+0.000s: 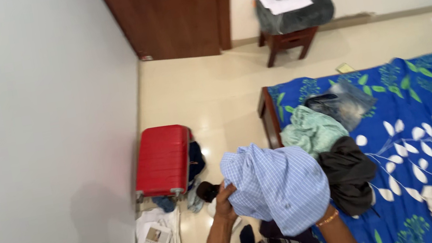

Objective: The person moves books and clothes from a wooden wardrobe to a bed. They repeatedly take items from the wardrobe and place them on the bed, which already has some items on it.

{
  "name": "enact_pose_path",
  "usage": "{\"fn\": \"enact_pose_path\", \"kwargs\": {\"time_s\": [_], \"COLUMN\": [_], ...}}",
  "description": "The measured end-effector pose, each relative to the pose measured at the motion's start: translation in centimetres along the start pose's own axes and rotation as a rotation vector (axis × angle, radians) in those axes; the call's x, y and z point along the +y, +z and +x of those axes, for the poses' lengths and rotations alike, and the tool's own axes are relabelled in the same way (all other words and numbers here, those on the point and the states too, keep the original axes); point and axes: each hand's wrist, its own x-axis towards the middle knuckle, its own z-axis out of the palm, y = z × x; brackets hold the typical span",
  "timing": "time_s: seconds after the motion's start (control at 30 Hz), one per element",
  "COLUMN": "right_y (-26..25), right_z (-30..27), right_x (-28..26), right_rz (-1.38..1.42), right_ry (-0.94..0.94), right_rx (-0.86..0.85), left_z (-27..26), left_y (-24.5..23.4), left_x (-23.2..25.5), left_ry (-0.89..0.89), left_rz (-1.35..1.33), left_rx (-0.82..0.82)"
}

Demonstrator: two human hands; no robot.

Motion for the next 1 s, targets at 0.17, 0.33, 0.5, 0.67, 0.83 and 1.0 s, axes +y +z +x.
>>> {"fn": "enact_pose_path", "kwargs": {"time_s": [0.17, 0.33, 0.5, 0.67, 0.83, 1.0], "right_y": [-0.1, -1.1, -2.2, -3.6, -5.4, -7.7], "right_z": [1.9, 4.4, 7.7, 10.5, 13.8, 16.9], "right_x": [-1.2, -3.1, -5.1, -6.9, -9.6, -13.3], "right_rz": [0.005, 0.015, 0.046, 0.08, 0.108, 0.11], "right_ry": [-0.049, -0.099, -0.136, -0.172, -0.209, -0.235], "right_rx": [0.047, 0.089, 0.117, 0.158, 0.19, 0.201], "left_z": [3.9, 8.3, 13.5, 19.2, 25.2, 31.0], "left_y": [3.4, 4.3, 5.1, 5.8, 6.3, 6.7], "left_x": [1.2, 0.6, 0.1, -0.1, -1.7, -3.9], "left_ry": [-0.074, -0.139, -0.168, -0.272, -0.327, -0.372], "left_rz": [0.077, 0.114, 0.223, 0.283, 0.299, 0.293], "left_rx": [0.003, -0.076, -0.06, -0.016, -0.076, -0.057]}}
